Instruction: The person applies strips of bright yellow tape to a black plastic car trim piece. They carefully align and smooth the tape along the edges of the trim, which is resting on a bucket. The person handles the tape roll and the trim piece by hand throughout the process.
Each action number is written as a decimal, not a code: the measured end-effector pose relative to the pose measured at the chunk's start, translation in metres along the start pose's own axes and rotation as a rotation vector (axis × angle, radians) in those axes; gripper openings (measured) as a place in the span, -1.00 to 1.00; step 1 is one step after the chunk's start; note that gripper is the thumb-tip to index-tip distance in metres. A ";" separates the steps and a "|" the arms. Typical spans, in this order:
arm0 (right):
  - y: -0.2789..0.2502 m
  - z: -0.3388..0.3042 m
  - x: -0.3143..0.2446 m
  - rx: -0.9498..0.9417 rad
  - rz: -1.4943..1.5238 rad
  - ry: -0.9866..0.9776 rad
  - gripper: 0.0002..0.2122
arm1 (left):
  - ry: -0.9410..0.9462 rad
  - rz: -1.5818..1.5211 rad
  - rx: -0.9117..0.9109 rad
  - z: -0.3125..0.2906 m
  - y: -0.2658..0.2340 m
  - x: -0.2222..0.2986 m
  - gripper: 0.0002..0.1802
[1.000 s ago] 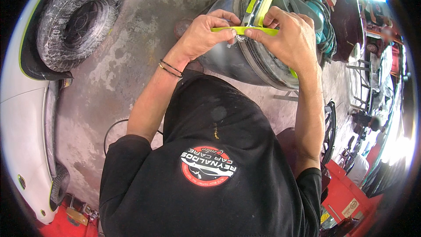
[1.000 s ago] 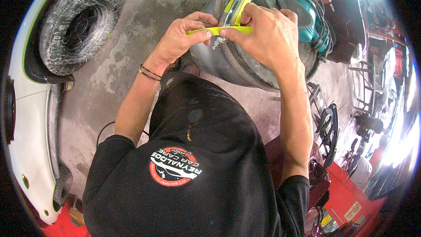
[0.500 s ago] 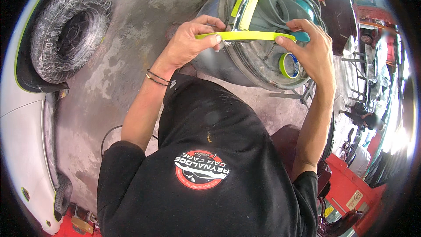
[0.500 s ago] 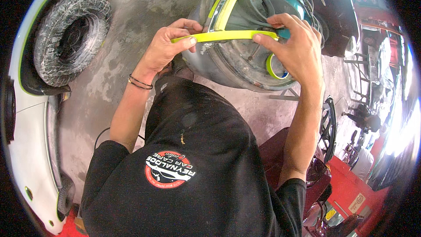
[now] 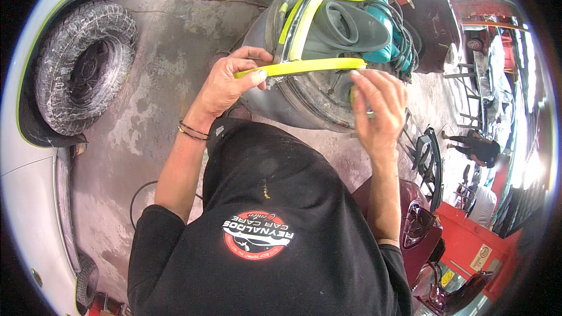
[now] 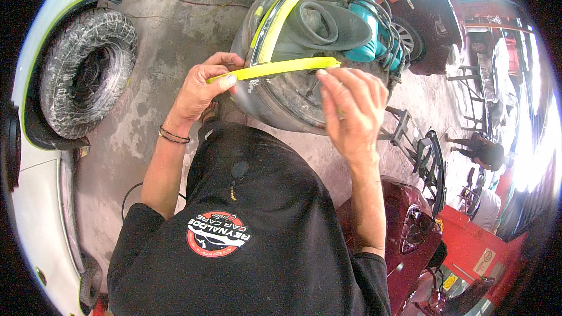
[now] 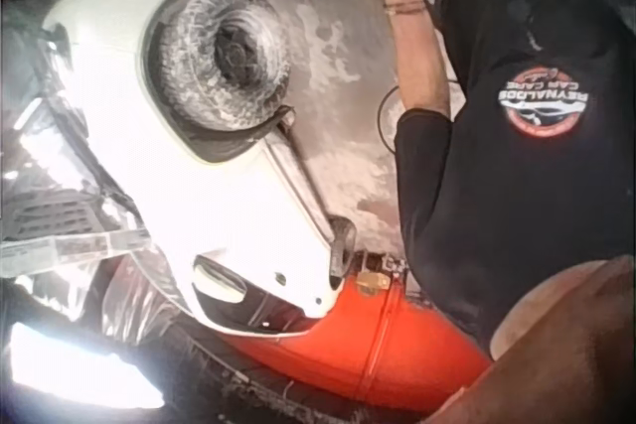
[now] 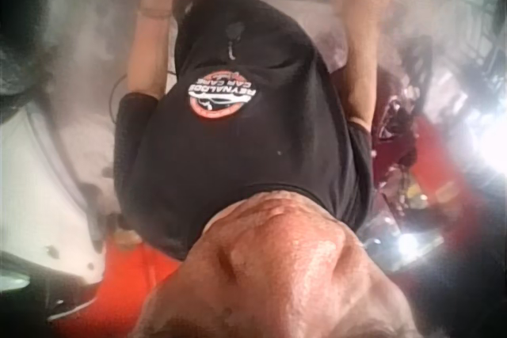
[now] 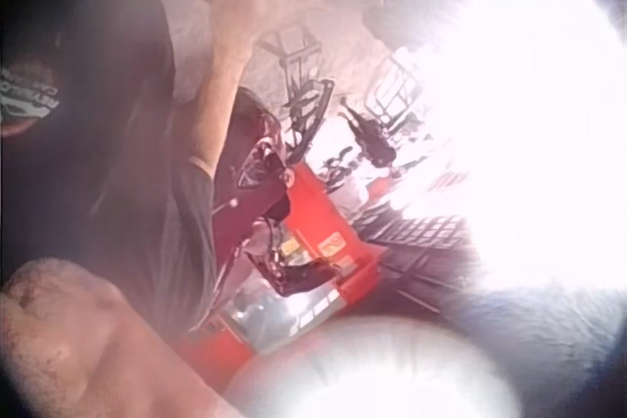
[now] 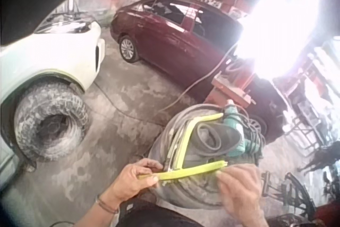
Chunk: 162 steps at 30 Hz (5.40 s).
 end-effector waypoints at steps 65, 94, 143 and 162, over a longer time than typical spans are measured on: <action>0.103 0.000 -0.145 0.573 1.788 1.623 -0.51 | -0.837 -0.136 -0.720 0.030 -0.054 0.048 -0.44; 0.070 -0.007 -0.111 0.571 1.376 1.656 -0.43 | 0.873 0.990 -0.876 0.162 0.066 0.123 -0.59; 0.046 -0.094 -0.229 -0.810 0.781 0.294 -0.36 | 0.147 1.682 -0.423 -0.229 0.029 0.084 -0.67; 0.130 -0.001 -0.262 -0.524 1.179 0.584 -0.05 | -0.015 1.362 0.192 -0.283 -0.156 0.121 -0.62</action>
Point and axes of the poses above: each hand's wrist, its own z-axis towards the middle knuckle, its own y-axis out of the palm, x = y × z, the point moved 1 cm from there along z, towards the middle knuckle, and after that the axes turned 2 degrees about z, right-handed, at the moved point
